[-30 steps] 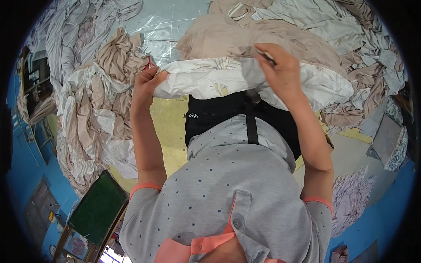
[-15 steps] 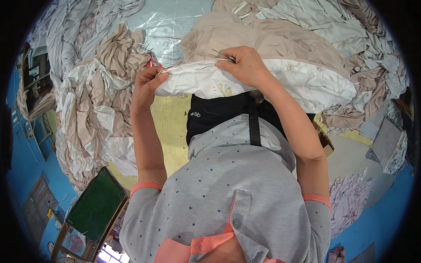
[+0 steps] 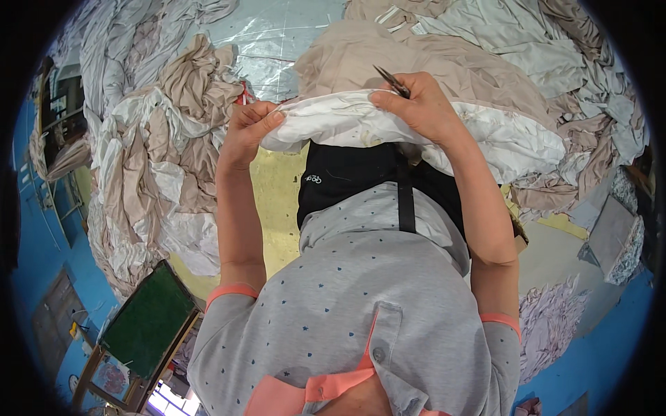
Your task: Trim excess threads from pillowcases using snippers.
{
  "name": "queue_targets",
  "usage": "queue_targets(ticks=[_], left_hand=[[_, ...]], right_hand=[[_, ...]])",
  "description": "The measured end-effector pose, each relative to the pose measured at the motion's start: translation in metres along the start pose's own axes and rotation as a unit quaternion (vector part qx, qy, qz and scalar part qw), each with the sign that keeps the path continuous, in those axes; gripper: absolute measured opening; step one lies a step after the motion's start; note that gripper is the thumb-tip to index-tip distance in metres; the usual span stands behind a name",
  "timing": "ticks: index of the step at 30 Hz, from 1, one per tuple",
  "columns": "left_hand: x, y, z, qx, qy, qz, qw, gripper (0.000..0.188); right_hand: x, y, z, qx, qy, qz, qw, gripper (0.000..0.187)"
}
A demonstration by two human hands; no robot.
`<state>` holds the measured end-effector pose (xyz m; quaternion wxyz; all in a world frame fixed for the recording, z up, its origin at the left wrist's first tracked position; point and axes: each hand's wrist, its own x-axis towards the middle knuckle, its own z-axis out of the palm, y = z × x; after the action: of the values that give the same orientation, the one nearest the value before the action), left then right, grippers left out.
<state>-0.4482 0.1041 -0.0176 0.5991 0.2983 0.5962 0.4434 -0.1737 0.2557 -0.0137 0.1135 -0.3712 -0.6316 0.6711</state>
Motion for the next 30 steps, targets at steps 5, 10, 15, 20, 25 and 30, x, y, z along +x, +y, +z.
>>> queue_targets(ticks=[5, 10, 15, 20, 25, 30], left_hand=[[-0.004, 0.007, 0.009, 0.025, -0.009, 0.023, 0.999, 0.016], [-0.007, 0.008, 0.008, 0.053, -0.027, 0.023, 0.998, 0.017], [-0.014, 0.019, 0.007, 0.06, -0.038, 0.015, 0.997, 0.015], [-0.024, 0.033, -0.007, 0.08, -0.06, 0.016, 0.995, 0.015], [-0.025, 0.042, -0.008, 0.104, -0.024, 0.018, 0.994, 0.016], [-0.025, 0.045, -0.008, 0.088, -0.025, 0.01, 0.996, 0.017]], right_hand=[[-0.007, 0.002, -0.013, -0.014, 0.019, 0.01, 1.0, 0.019], [-0.017, -0.003, -0.03, -0.005, 0.045, 0.008, 0.999, 0.021], [-0.032, -0.005, -0.052, -0.028, 0.062, 0.0, 0.998, 0.02], [-0.047, -0.014, -0.088, -0.035, 0.063, 0.029, 0.997, 0.016], [-0.054, -0.011, -0.1, -0.062, 0.051, 0.012, 0.997, 0.017], [-0.06, -0.001, -0.105, -0.068, 0.065, -0.013, 0.995, 0.018]])
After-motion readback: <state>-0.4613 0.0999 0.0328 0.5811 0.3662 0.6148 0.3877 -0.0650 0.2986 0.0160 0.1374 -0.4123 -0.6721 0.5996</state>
